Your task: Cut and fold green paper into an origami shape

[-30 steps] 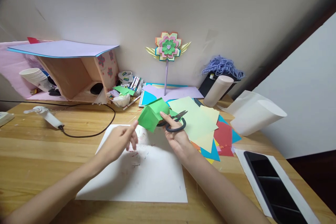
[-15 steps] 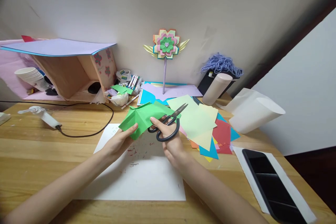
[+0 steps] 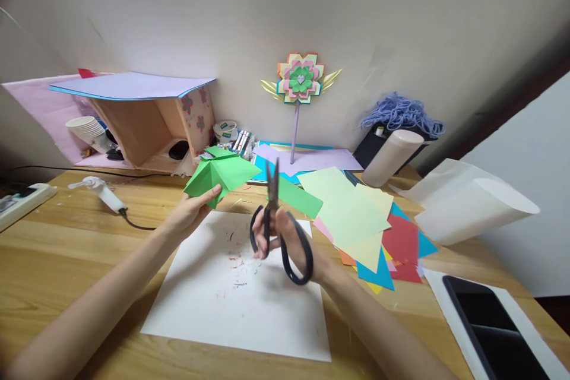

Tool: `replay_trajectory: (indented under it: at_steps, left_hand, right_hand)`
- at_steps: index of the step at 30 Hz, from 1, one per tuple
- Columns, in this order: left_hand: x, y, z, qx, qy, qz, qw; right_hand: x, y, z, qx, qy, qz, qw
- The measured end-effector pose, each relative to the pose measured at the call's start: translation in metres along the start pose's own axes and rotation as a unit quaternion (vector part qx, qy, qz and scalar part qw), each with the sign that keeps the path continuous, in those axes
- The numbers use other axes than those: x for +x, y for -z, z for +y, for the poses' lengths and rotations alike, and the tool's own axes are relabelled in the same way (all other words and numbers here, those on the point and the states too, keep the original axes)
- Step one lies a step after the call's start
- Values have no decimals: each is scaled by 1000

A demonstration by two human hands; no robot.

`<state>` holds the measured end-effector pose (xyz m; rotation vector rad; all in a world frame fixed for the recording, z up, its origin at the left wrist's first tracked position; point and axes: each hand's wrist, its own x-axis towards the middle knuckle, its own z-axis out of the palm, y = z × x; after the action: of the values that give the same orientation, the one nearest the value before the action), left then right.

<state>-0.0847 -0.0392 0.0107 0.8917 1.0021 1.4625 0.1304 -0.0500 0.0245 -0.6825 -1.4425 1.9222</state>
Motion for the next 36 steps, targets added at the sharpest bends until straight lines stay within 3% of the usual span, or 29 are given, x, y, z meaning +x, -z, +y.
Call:
replay_trajectory:
  at_steps: [2, 5, 15, 30, 36]
  left_hand:
    - [3, 4, 6, 5, -20, -2, 1000]
    - [4, 6, 11, 12, -25, -6, 1000]
    - [-1, 2, 13, 29, 6, -24, 999]
    - [-6, -1, 8, 82, -1, -30, 996]
    - [-5, 0, 6, 80, -1, -38, 996]
  right_hand:
    - [-6, -2, 1, -84, -21, -92, 992]
    - [-12, -6, 3, -129, -43, -142, 980]
    - [-9, -7, 9, -110, -70, -140, 982]
    - [-7, -2, 16, -94, -91, -94, 987]
    - [-5, 1, 23, -81, -93, -111, 986]
